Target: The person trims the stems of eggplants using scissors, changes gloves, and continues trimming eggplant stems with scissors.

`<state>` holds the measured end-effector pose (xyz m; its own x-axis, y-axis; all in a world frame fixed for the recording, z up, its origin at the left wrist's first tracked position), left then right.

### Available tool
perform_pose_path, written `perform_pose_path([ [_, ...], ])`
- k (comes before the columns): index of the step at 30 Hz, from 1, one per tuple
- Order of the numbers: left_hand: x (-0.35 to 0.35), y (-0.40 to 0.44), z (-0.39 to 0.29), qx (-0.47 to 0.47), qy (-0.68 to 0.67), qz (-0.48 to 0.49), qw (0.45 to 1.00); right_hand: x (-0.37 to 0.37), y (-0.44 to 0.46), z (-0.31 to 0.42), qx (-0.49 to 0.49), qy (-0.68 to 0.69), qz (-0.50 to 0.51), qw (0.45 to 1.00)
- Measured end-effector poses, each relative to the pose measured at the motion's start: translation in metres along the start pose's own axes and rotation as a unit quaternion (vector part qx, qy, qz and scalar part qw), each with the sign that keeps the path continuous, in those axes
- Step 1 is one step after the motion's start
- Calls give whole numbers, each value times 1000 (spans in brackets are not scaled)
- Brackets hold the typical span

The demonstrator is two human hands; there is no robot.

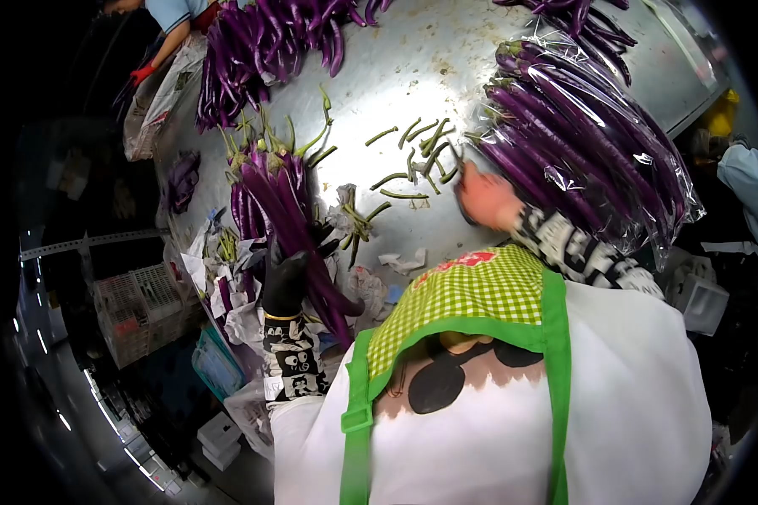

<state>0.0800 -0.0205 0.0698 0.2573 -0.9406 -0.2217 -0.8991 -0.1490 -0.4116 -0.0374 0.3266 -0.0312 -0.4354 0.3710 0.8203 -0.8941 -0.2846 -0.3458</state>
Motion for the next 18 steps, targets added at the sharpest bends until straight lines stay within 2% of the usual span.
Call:
perform_pose_path([
  [3, -10, 6, -7, -22, -10, 9, 1000, 1, 69, 34, -29, 59, -39, 997],
  [5, -6, 8, -5, -36, -16, 16, 999, -3, 99, 68, 0, 60, 19, 998],
  [9, -10, 14, -10, -34, -35, 35, 998, -41, 63, 148, 225, -39, 186, 956],
  [11, -1, 14, -3, -16, -62, 33, 997, -49, 31, 166, 286, -37, 188, 939],
  [12, -1, 9, -10, -52, -53, 26, 997, -54, 24, 166, 288, -32, 159, 944],
  [13, 18, 11, 2, -21, -108, 19, 994, -58, 22, 162, 295, -29, 132, 946],
  [14, 46, 13, 28, 9, -165, 11, 986, -46, 20, 156, 255, -42, 132, 957],
  [15, 62, 12, 41, -2, -203, 18, 979, -49, 30, 141, 262, -8, 52, 964],
  [16, 65, 8, 40, -30, -227, 32, 973, -34, 33, 135, 280, -58, 0, 958],
  [18, 53, -1, 20, -72, -268, 62, 959, -13, 43, 124, 276, -213, 3, 937],
])
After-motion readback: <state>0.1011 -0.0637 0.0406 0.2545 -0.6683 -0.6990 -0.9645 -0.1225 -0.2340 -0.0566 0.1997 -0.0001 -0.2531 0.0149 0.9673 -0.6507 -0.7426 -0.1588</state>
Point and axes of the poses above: each hand's wrist, its own y-axis towards the middle knuckle, its own x-axis out of the back of the hand, z = x × y, the point moved 6 cm from there along y, towards the middle knuckle, and after that the axes turned 4 degrees about -z, right-handed, at the moved point
